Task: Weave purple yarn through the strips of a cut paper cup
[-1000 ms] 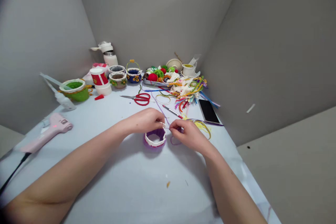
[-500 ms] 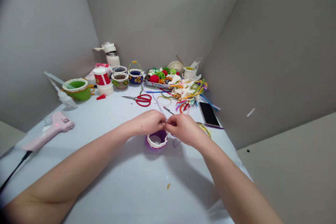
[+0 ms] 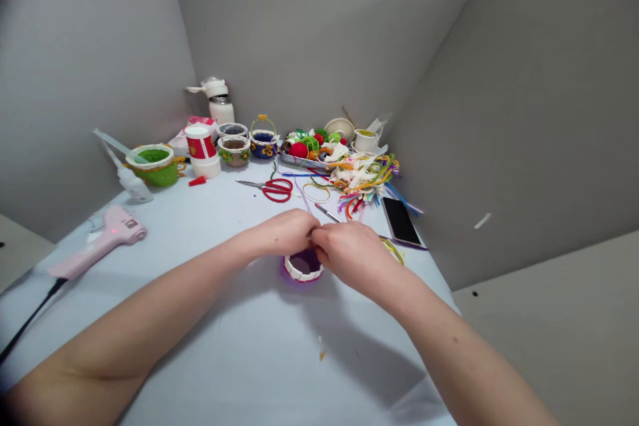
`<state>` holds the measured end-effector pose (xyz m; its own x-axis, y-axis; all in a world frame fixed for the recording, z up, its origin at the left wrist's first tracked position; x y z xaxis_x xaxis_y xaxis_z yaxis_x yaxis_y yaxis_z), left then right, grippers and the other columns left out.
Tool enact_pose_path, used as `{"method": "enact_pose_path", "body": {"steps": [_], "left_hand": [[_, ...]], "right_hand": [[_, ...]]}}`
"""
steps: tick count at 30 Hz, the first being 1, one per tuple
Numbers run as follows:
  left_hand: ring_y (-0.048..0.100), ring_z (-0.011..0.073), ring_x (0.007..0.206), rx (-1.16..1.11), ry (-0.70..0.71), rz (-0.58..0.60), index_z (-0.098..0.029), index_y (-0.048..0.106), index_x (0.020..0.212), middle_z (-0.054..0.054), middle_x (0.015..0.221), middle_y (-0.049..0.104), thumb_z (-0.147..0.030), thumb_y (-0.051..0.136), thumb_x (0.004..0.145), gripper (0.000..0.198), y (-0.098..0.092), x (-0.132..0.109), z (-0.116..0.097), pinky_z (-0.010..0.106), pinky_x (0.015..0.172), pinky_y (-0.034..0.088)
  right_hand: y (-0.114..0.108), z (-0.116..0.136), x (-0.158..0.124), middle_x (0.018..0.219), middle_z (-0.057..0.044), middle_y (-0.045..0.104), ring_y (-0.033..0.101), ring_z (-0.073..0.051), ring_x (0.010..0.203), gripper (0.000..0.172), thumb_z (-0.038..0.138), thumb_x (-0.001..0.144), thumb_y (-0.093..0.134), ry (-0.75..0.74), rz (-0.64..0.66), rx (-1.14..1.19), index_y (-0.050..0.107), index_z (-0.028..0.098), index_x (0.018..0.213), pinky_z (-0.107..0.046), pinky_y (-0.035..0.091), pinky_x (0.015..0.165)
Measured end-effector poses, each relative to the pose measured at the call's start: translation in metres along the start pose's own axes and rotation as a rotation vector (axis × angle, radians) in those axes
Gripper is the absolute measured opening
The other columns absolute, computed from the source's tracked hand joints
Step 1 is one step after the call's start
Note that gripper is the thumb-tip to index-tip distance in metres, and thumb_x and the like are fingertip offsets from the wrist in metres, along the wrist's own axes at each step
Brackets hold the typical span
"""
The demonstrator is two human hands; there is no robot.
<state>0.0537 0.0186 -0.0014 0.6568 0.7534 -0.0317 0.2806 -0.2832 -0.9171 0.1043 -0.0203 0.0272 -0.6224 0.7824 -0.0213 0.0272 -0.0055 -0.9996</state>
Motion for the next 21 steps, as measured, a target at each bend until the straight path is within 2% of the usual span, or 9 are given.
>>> {"method": "enact_pose_path", "body": {"steps": [3,5,14,21], "left_hand": [[0.058,0.0153,0.061,-0.032,0.003,-0.004,-0.016,0.07,0.074,0.007,0.072,0.07,-0.022,0.05,0.074,0.021,-0.002,-0.001,-0.001,0.024,0.055,0.039],[0.058,0.0153,0.063,-0.038,0.014,-0.013,-0.016,0.07,0.074,0.007,0.073,0.07,-0.024,0.051,0.076,0.021,-0.003,-0.001,-0.001,0.024,0.055,0.038],[0.059,0.0152,0.068,-0.034,0.052,-0.012,-0.017,0.07,0.078,0.005,0.078,0.07,-0.028,0.055,0.078,0.019,0.0,0.0,-0.002,0.024,0.059,0.038],[0.059,0.0152,0.069,-0.018,0.06,-0.022,-0.018,0.07,0.079,0.004,0.076,0.07,-0.034,0.056,0.079,0.022,0.001,0.0,-0.001,0.024,0.06,0.039]], "right_hand": [[-0.004,0.01,-0.005,0.076,-0.003,0.066,0.056,-0.013,0.063,0.017,0.016,0.086,0.051,-0.148,0.013,0.025,0.062,0.02,0.073,-0.025,0.03,0.056],[-0.005,0.007,-0.01,0.077,-0.003,0.065,0.057,-0.013,0.066,0.018,0.017,0.088,0.049,-0.184,0.019,0.085,0.064,0.02,0.078,-0.024,0.034,0.058],[0.005,-0.029,-0.034,0.085,-0.005,0.066,0.058,-0.014,0.076,0.021,0.024,0.093,0.045,-0.119,-0.065,0.406,0.065,0.02,0.091,-0.024,0.042,0.067],[0.015,-0.046,-0.032,0.079,-0.005,0.066,0.058,-0.014,0.071,0.021,0.03,0.089,0.049,-0.016,-0.081,0.577,0.066,0.019,0.084,-0.024,0.043,0.066]]}}
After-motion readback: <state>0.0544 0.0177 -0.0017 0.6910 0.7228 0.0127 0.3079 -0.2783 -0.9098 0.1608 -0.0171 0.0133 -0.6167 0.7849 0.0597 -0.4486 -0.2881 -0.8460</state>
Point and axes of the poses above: each hand's wrist, its own x-axis towards the middle knuckle, its own y-axis out of the palm, z = x × y, the point moved 8 cm from there along x, towards the middle knuckle
